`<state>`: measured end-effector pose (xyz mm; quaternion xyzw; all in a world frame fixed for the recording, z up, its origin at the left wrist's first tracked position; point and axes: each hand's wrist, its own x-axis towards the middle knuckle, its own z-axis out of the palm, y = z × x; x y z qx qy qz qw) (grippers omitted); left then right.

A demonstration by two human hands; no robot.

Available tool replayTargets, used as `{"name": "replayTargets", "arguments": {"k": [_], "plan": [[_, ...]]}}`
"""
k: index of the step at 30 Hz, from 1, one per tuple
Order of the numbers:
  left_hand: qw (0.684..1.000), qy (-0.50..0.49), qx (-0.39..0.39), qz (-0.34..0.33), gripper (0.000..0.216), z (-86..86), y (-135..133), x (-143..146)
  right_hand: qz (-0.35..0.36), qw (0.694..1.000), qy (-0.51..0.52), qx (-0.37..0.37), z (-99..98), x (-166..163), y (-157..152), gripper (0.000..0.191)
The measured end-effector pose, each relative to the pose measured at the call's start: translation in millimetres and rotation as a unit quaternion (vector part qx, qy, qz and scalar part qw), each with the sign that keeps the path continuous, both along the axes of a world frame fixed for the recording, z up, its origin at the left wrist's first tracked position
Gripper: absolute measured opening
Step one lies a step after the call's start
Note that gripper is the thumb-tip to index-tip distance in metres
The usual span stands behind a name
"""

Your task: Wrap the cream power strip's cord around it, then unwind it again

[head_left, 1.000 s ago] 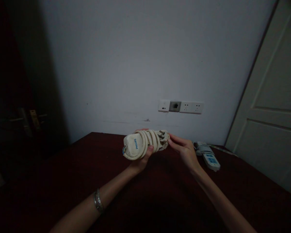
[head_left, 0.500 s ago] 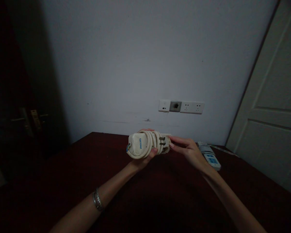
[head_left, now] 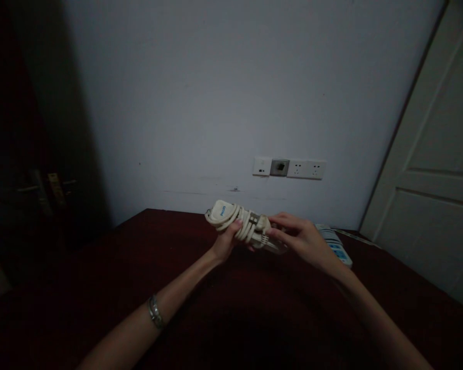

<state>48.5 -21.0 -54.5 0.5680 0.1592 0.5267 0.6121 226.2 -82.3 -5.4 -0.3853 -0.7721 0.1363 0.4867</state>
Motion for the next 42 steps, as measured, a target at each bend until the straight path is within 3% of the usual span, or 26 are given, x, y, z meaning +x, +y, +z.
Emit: {"name": "replayTargets", "arguments": {"k": [9, 13, 18, 21, 24, 28, 32, 37, 42], "plan": [[0.993, -0.063, -0.079, -0.055, 0.037, 5.5, 0.4, -0.5, -0.055, 0.998, -0.006, 0.017, -4.2, -1.5, 6.3, 0.02], [0.988, -0.081, -0.113, -0.071, 0.036, 7.4, 3.4, -2.5, -0.057, 0.998, 0.03, -0.009, -5.6, 1.7, 8.2, 0.033], [0.976, -0.08, -0.182, -0.09, 0.038, 6.7, 11.5, -6.3, 0.046, 0.986, 0.037, -0.157, -10.1, -3.6, 7.9, 0.055], [0.971, -0.057, -0.194, -0.129, 0.044, 0.9, 19.1, -9.1, 0.117, 0.972, 0.03, -0.201, -17.4, -9.7, 11.9, 0.063], [0.97, -0.013, -0.181, -0.162, 0.045, -6.3, 27.6, -10.0, 0.129, 0.964, 0.049, -0.227, -30.0, -15.8, 20.1, 0.068], [0.97, 0.018, -0.189, -0.152, 0.042, -10.7, 35.9, -8.8, 0.042, 0.977, 0.106, -0.181, -53.2, -23.0, 33.9, 0.067], [0.958, 0.039, -0.208, -0.196, 0.05, -10.9, 41.2, -10.5, -0.014, 0.986, 0.129, -0.108, -77.9, -23.6, 47.4, 0.072], [0.944, 0.096, -0.224, -0.221, 0.044, -13.0, 49.4, -19.2, -0.053, 0.992, 0.093, -0.06, -95.3, -21.4, 52.6, 0.078], [0.944, 0.076, -0.24, -0.212, 0.036, -15.5, 51.9, -23.9, -0.07, 0.997, 0.041, -0.016, -104.1, -19.4, 52.7, 0.082]]}}
